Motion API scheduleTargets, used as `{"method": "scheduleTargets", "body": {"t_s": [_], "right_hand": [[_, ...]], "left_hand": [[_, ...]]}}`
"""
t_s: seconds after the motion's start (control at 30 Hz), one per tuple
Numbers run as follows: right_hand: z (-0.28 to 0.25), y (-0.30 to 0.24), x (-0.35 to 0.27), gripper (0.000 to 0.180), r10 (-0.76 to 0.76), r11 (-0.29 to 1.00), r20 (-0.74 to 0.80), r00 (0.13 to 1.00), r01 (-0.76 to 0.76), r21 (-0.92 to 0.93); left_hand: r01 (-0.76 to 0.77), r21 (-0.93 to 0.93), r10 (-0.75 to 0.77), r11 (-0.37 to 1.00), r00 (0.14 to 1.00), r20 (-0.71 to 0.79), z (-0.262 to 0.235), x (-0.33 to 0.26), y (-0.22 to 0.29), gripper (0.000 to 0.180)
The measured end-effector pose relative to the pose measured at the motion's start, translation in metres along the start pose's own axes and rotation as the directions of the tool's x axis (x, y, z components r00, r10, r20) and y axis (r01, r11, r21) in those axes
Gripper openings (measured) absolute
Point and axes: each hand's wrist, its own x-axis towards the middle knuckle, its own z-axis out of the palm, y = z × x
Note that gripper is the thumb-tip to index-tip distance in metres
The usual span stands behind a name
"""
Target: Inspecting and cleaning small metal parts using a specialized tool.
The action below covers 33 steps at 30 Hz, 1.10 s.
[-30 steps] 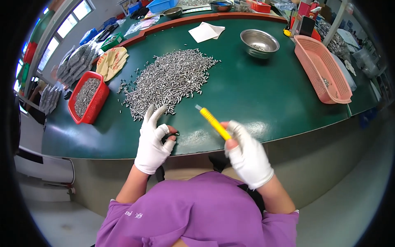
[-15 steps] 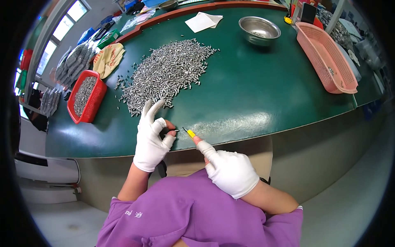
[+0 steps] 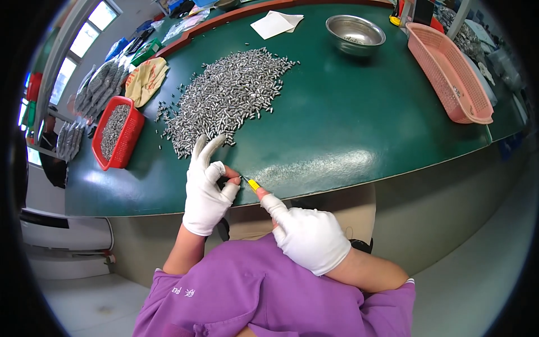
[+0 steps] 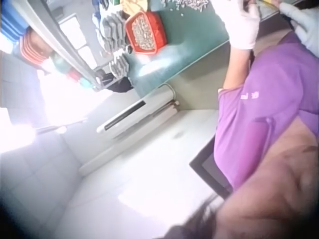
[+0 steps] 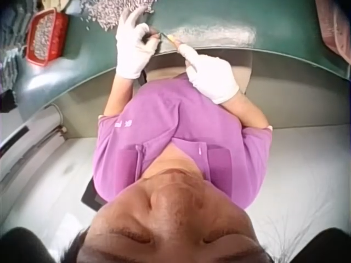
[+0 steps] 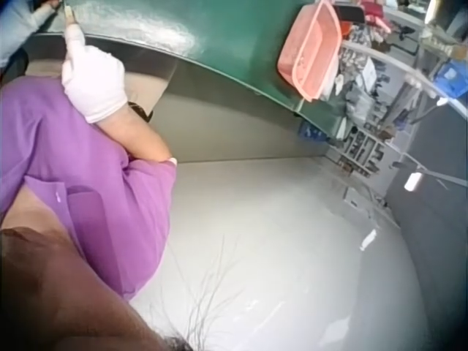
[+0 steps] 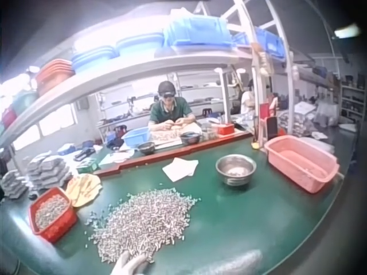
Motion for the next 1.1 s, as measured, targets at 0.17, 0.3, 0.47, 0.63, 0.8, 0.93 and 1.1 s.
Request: {"method": "scheduleTargets", "body": {"t_s": [0.17, 0.3, 0.47, 0.63, 0.8, 0.93, 1.1], "right_hand": [[0.002, 0.002, 0.001, 0.061, -0.007, 0.999, 0.016, 1.0, 0.006, 0.031], [-0.005, 0.002, 0.005, 0.058, -0.031, 0.999, 0.05, 0.998, 0.029, 0.044], [-0.017, 0.006, 0.014, 0.052, -0.016, 0.993, 0.119, 0.993, 0.001, 0.121], [-0.027, 0.004, 0.019, 0.049, -0.03, 0.992, 0.153, 0.988, 0.01, 0.128], [-0.032, 0.002, 0.022, 0.05, -0.065, 0.997, 0.177, 0.982, 0.055, 0.061], [-0.023, 0.009, 0.015, 0.051, 0.023, 0.988, 0.067, 0.998, -0.033, 0.151], [-0.035, 0.061, 0.025, 0.063, 0.087, 0.977, -0.49, 0.867, -0.171, -0.129]], "left_hand": [[-0.003, -0.01, 0.003, 1.0, 1.0, 0.015, 0.0, 0.001, -0.003, 0.019], [-0.003, -0.025, 0.004, 1.0, 1.0, 0.024, -0.001, 0.001, -0.003, 0.021], [-0.001, -0.028, 0.002, 1.0, 0.999, 0.049, -0.001, 0.002, -0.003, 0.022], [-0.028, -0.041, 0.03, 0.999, 0.998, 0.053, -0.001, 0.005, -0.002, 0.029], [0.019, -0.09, -0.015, 0.996, 0.999, 0.044, -0.001, 0.002, -0.005, 0.018], [-0.03, -0.023, 0.03, 0.999, 1.0, -0.005, 0.001, -0.003, -0.001, 0.02], [0.073, -0.606, -0.215, 0.792, 0.962, -0.166, 0.009, -0.02, -0.022, 0.014]]}}
